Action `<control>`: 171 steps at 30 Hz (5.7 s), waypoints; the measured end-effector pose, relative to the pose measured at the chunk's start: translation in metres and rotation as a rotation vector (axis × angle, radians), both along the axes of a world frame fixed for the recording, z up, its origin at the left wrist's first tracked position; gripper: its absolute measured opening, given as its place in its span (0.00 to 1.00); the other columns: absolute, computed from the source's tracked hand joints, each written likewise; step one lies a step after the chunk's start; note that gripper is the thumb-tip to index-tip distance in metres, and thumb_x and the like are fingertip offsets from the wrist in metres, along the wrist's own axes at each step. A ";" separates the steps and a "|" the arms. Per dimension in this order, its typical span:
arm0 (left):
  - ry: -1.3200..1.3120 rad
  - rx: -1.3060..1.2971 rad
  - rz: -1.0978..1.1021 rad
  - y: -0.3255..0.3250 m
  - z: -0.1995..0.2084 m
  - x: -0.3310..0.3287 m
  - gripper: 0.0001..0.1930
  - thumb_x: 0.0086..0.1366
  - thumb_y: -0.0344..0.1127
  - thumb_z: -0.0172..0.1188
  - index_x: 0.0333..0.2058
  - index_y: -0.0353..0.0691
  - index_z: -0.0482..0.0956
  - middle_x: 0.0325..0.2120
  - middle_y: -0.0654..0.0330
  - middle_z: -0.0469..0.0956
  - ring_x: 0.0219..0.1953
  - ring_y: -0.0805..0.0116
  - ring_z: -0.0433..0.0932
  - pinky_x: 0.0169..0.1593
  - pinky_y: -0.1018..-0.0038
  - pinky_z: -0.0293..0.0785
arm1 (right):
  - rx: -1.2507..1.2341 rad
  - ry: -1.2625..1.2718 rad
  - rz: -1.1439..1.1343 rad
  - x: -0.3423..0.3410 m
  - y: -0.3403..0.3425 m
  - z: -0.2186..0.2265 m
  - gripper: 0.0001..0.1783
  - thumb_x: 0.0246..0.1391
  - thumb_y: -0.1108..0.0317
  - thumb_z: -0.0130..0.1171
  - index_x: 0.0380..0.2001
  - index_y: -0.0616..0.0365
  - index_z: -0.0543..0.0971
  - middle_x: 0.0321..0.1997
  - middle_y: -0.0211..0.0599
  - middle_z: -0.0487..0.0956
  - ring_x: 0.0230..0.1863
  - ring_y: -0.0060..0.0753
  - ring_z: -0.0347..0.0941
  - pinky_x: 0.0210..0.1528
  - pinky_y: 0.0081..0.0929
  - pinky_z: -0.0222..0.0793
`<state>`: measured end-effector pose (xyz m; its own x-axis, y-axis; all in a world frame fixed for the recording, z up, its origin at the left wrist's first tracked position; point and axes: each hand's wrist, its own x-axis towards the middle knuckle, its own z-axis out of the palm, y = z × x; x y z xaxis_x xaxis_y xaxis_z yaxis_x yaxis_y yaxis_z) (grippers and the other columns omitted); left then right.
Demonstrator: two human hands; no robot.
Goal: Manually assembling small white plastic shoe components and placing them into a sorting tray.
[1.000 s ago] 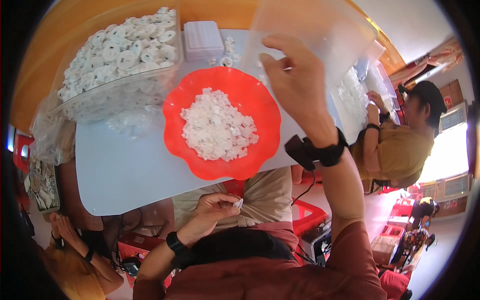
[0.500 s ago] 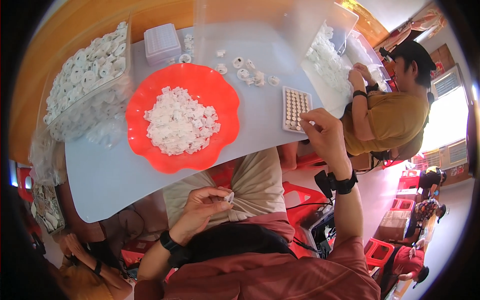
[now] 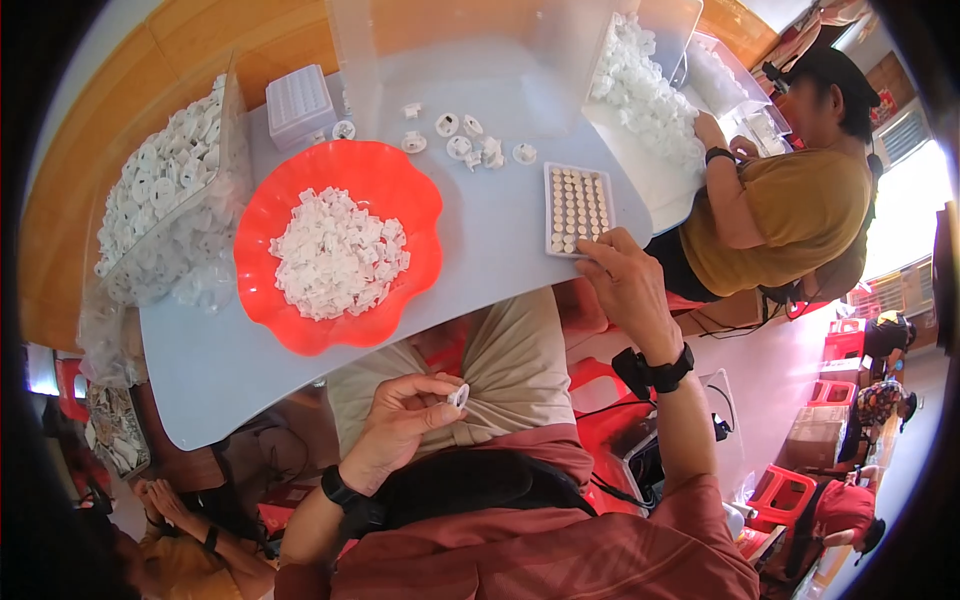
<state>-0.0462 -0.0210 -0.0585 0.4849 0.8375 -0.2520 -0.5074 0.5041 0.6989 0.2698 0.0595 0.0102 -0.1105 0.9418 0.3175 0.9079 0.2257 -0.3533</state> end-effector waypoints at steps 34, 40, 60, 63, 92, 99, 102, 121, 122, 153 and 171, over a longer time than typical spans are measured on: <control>-0.174 -0.082 -0.001 0.021 0.022 0.024 0.11 0.62 0.22 0.63 0.44 0.37 0.79 0.46 0.55 0.79 0.48 0.66 0.79 0.54 0.63 0.81 | -0.299 1.106 0.320 -0.061 -0.062 -0.019 0.08 0.54 0.79 0.64 0.39 0.64 0.81 0.37 0.37 0.81 0.34 0.20 0.75 0.34 0.17 0.71; -0.195 -0.085 -0.021 0.019 0.021 0.026 0.11 0.64 0.24 0.62 0.46 0.37 0.79 0.45 0.55 0.80 0.47 0.65 0.80 0.53 0.64 0.82 | -0.279 1.073 0.331 -0.075 -0.065 -0.019 0.08 0.52 0.81 0.63 0.37 0.63 0.81 0.37 0.40 0.82 0.35 0.26 0.79 0.35 0.21 0.75; -0.178 -0.125 -0.005 0.014 0.021 0.037 0.10 0.67 0.25 0.58 0.47 0.38 0.80 0.45 0.56 0.80 0.47 0.65 0.81 0.51 0.66 0.83 | 0.043 0.822 0.361 -0.079 -0.071 -0.028 0.11 0.44 0.81 0.65 0.33 0.59 0.81 0.35 0.37 0.82 0.34 0.38 0.80 0.33 0.28 0.76; -0.155 -0.122 -0.004 0.013 0.020 0.037 0.10 0.67 0.25 0.58 0.47 0.38 0.79 0.45 0.56 0.80 0.47 0.65 0.81 0.51 0.66 0.83 | 0.067 0.792 0.368 -0.079 -0.071 -0.029 0.11 0.43 0.82 0.65 0.33 0.59 0.81 0.34 0.36 0.82 0.34 0.38 0.80 0.33 0.29 0.76; 0.048 -0.060 -0.007 0.006 0.020 0.043 0.11 0.67 0.27 0.60 0.47 0.35 0.79 0.43 0.56 0.81 0.45 0.67 0.81 0.51 0.67 0.82 | -0.116 0.840 0.387 -0.070 -0.077 -0.035 0.08 0.46 0.76 0.65 0.32 0.55 0.80 0.32 0.36 0.81 0.34 0.40 0.79 0.35 0.31 0.74; 0.065 -0.033 -0.012 0.008 0.025 0.046 0.11 0.66 0.26 0.61 0.47 0.35 0.79 0.43 0.56 0.80 0.45 0.69 0.81 0.52 0.66 0.82 | -0.061 0.727 0.387 -0.067 -0.078 -0.033 0.08 0.46 0.74 0.66 0.32 0.55 0.79 0.32 0.36 0.80 0.34 0.41 0.78 0.36 0.33 0.74; 0.070 -0.031 -0.007 0.008 0.022 0.047 0.11 0.66 0.25 0.61 0.47 0.34 0.79 0.43 0.56 0.80 0.45 0.69 0.81 0.52 0.66 0.82 | 0.062 0.638 0.444 -0.069 -0.079 -0.036 0.09 0.45 0.75 0.65 0.32 0.55 0.79 0.33 0.38 0.80 0.36 0.43 0.77 0.36 0.33 0.74; 0.097 -0.057 -0.095 0.008 0.020 0.048 0.13 0.66 0.28 0.61 0.49 0.34 0.79 0.42 0.53 0.81 0.41 0.67 0.83 0.48 0.72 0.83 | -0.526 1.097 0.337 -0.055 -0.069 -0.040 0.06 0.49 0.77 0.67 0.32 0.62 0.81 0.28 0.33 0.80 0.31 0.23 0.77 0.34 0.23 0.72; 0.097 -0.057 -0.094 0.008 0.020 0.048 0.13 0.66 0.28 0.61 0.49 0.34 0.79 0.42 0.53 0.81 0.41 0.67 0.83 0.48 0.72 0.83 | -0.527 1.096 0.337 -0.056 -0.070 -0.040 0.06 0.49 0.77 0.67 0.32 0.62 0.81 0.28 0.33 0.80 0.31 0.23 0.77 0.34 0.23 0.72; 0.175 0.104 0.001 0.000 0.017 0.051 0.10 0.63 0.24 0.64 0.43 0.32 0.82 0.39 0.55 0.81 0.39 0.69 0.82 0.45 0.73 0.82 | 0.035 0.653 0.408 -0.066 -0.087 -0.043 0.14 0.43 0.76 0.69 0.37 0.59 0.82 0.37 0.40 0.79 0.32 0.42 0.79 0.31 0.30 0.76; 0.139 0.024 0.023 -0.001 0.017 0.042 0.12 0.64 0.27 0.63 0.46 0.31 0.81 0.41 0.56 0.82 0.41 0.70 0.82 0.47 0.73 0.81 | 0.121 0.569 0.459 -0.083 -0.089 -0.030 0.11 0.46 0.80 0.64 0.35 0.57 0.80 0.34 0.37 0.81 0.31 0.42 0.78 0.31 0.33 0.73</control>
<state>-0.0039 -0.0216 -0.0418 0.4277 0.8544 -0.2949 -0.4160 0.4758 0.7750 0.1865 -0.0293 -0.0196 -0.2718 0.7951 0.5422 0.3967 0.6058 -0.6896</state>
